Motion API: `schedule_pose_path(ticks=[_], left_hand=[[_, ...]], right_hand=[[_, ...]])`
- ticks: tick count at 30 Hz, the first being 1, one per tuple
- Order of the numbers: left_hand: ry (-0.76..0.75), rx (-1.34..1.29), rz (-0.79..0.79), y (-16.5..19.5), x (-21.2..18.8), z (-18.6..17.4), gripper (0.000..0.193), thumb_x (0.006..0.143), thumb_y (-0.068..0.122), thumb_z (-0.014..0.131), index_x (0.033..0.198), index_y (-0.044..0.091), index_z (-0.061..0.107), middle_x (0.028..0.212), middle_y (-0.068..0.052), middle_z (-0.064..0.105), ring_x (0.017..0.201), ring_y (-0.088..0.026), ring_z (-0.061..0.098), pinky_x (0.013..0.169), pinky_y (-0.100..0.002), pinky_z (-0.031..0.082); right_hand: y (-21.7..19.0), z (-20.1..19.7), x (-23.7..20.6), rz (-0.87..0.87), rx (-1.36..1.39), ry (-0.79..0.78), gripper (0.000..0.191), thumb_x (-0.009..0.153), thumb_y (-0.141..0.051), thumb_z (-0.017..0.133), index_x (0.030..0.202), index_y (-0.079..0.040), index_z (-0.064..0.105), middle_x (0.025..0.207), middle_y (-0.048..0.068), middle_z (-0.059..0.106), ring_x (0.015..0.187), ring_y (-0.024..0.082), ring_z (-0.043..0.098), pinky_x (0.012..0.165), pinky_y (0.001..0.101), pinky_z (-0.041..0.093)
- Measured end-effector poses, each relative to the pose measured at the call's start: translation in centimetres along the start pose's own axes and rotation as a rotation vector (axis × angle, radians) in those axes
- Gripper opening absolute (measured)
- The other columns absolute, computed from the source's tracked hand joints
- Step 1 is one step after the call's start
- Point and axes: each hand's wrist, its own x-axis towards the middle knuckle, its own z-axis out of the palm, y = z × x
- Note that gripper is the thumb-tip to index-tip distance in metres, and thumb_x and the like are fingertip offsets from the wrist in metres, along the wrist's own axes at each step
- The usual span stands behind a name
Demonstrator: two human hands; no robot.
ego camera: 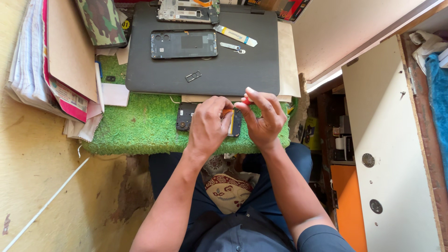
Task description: The person removes the SIM tray from a smartphone, then separates the back cover from the chassis. They use a screwdriver to remove screws from the back of the phone and later use a toothbrush to clean the battery area and internal components.
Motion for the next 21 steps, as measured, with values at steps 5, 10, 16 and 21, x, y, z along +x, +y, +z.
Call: schedule_pose_path(ticks=[5,10,16,21], left_hand=[[0.013,0.0,0.022,-0.1,0.0,0.0,0.014,0.083,0.004,0.074,0.094,0.001,0.065,0.088,-0.014,0.067,0.08,-0.035,0.068,0.072,-0.045,0.052],[0.006,0.008,0.026,-0.4,-0.1,0.1,0.013,0.084,0.005,0.074,0.093,0.002,0.065,0.087,-0.013,0.067,0.08,-0.034,0.067,0.074,-0.046,0.051],[0.027,0.07,0.074,-0.3,-0.1,0.2,0.012,0.082,0.004,0.073,0.092,0.004,0.065,0.085,-0.011,0.066,0.081,-0.033,0.065,0.075,-0.045,0.047],[-0.001,0.057,0.064,-0.4,-0.3,0.2,0.012,0.082,0.005,0.072,0.093,0.004,0.066,0.085,-0.011,0.065,0.079,-0.033,0.065,0.073,-0.045,0.048]], right_hand=[[-0.3,-0.2,0.3,0.062,0.184,-0.159,0.029,0.105,0.002,0.065,0.134,-0.001,0.061,0.118,0.015,0.072,0.104,0.022,0.076,0.09,0.033,0.064],[-0.8,-0.4,0.8,0.041,0.171,-0.095,0.025,0.1,-0.002,0.064,0.125,-0.003,0.067,0.111,0.012,0.072,0.091,0.017,0.072,0.078,0.0287,0.06],[-1.8,-0.8,2.1,0.03,0.0,-0.103,0.027,0.092,-0.003,0.081,0.118,-0.004,0.073,0.101,0.01,0.07,0.085,0.016,0.069,0.075,0.0283,0.058],[-2.0,-1.7,3.0,0.03,0.049,-0.256,0.028,0.099,0.008,0.064,0.124,-0.003,0.071,0.109,0.008,0.075,0.099,0.019,0.066,0.079,0.0257,0.06]])
